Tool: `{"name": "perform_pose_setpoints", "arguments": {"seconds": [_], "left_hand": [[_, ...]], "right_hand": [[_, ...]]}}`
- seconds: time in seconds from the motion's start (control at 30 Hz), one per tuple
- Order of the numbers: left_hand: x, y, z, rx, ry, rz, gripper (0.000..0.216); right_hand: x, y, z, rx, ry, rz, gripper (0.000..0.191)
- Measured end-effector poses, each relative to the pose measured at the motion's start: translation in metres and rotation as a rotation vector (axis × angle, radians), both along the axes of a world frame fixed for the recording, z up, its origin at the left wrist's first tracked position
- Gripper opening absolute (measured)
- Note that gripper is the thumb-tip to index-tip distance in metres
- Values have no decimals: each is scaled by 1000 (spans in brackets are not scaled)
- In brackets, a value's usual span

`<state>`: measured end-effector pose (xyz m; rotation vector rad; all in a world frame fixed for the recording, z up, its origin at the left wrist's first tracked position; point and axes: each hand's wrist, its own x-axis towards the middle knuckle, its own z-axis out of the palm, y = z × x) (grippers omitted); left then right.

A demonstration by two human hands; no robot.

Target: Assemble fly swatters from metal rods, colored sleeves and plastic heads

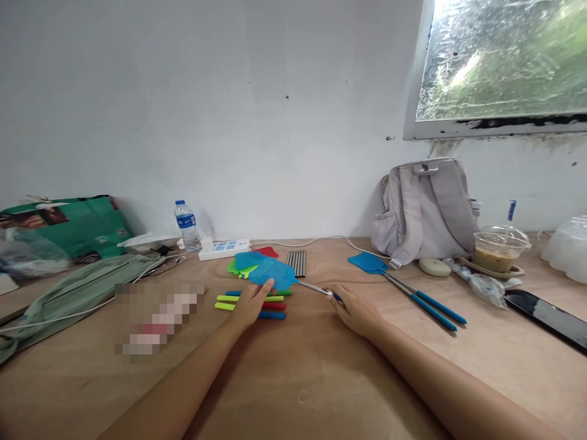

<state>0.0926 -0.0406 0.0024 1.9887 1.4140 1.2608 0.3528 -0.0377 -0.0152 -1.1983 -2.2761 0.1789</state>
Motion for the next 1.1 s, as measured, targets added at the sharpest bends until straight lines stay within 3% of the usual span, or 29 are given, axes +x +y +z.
{"name": "perform_pose_setpoints", "arguments": {"seconds": [0.17, 0.3, 0.5, 0.6, 0.7, 0.83, 0.9, 0.97, 1.07, 1.1], "left_hand": [[-6, -2, 11, 149, 294, 36, 27], [-10, 5, 7, 163, 373, 51, 12], [-13, 12, -1, 161, 367, 111, 14], [-13, 14, -3, 137, 343, 132, 14], [-14, 17, -6, 103, 332, 133, 16], [-14, 17, -6, 61, 327, 118, 22], [-13, 15, -5, 41, 323, 110, 26], [-12, 14, -4, 16, 326, 95, 29], [-10, 12, -4, -28, 337, 60, 33], [-10, 12, -4, -37, 339, 48, 34]], "right_hand": [[18, 15, 2, 147, -8, -267, 29], [51, 32, 5, 245, 9, -440, 29], [103, 44, 9, 157, -158, -798, 31], [120, 47, 5, 43, -247, -893, 33], [127, 50, -1, -37, -322, -886, 31], [111, 50, -3, 223, -286, -791, 32], [88, 46, -3, 357, -222, -587, 27], [57, 40, -5, 381, -184, -335, 23], [3, 33, -11, 239, -176, -57, 23], [-14, 33, -14, 182, -135, -40, 26]]}}
